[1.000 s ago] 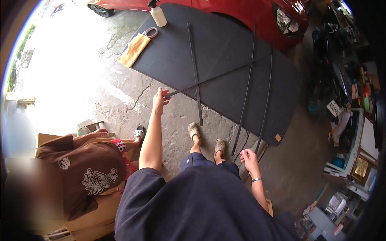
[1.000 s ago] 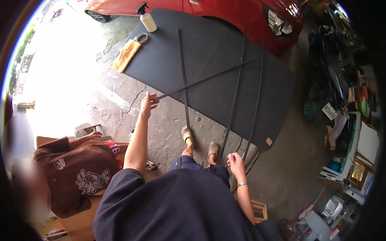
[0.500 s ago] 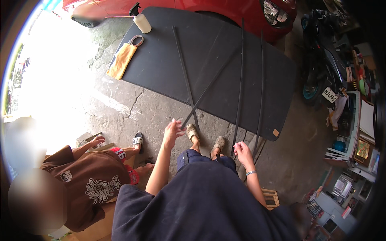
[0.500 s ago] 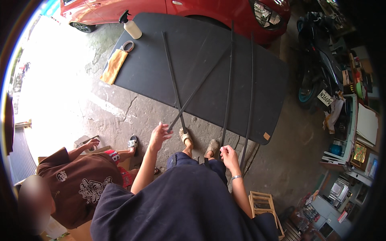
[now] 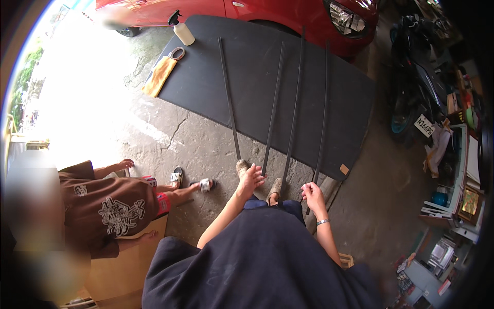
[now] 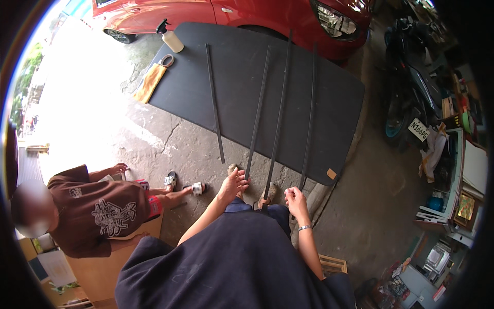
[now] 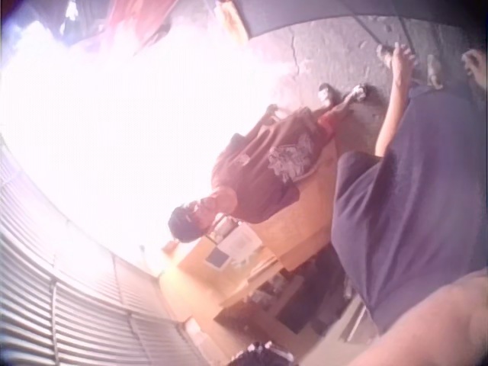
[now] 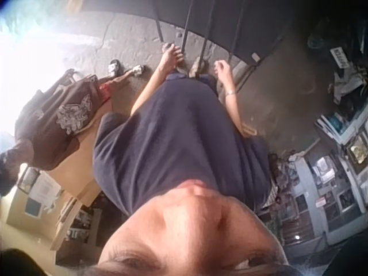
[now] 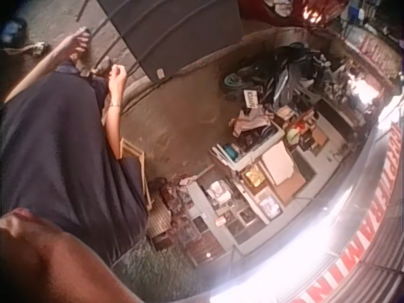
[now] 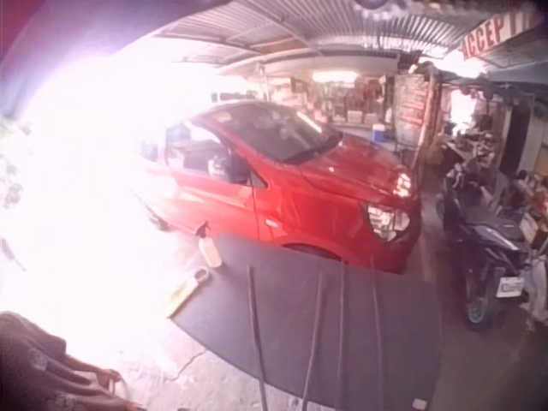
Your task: The person applies glue to a rubber seal strip and fits it into the groove of a window frame. They then spray the frame with liquid and wipe the surface with a cloth. Another person assists by holding the frame steady.
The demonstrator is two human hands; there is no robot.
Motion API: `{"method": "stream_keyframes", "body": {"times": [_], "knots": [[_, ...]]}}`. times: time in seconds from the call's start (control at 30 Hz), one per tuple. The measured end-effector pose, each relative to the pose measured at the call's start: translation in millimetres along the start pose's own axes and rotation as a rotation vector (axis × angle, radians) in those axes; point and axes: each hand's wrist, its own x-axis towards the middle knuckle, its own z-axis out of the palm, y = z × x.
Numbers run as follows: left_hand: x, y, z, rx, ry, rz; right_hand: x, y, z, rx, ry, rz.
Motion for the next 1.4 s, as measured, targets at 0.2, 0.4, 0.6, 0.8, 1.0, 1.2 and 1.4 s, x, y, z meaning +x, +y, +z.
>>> {"method": "stream_keyframes", "body": {"times": [0.2,0.4,0.6,0.8,1.0,1.2,1.4], "knots": [[-14,-26,18,0.066,0.151,0.125,-26,9,-48,0.034,0.005,-0.082],[-81,-34,23,0.423,0.392,0.522,-38,-10,-68,-0.001,0.104,-0.175],[-276,81,153,0.637,0.271,1.127,-43,-78,-57,-0.045,0.110,-0.292],[-433,149,196,0.706,-0.460,2.182,-47,-135,12,-0.141,0.137,-0.539],[-450,155,145,0.342,-0.403,2.589,-62,-160,126,-0.068,0.066,-0.607],[-443,167,90,0.202,-0.431,2.584,-74,-165,236,0.190,0.033,-0.461],[-441,204,54,0.726,-0.499,2.361,-46,-166,275,0.076,0.089,-0.578]]}}
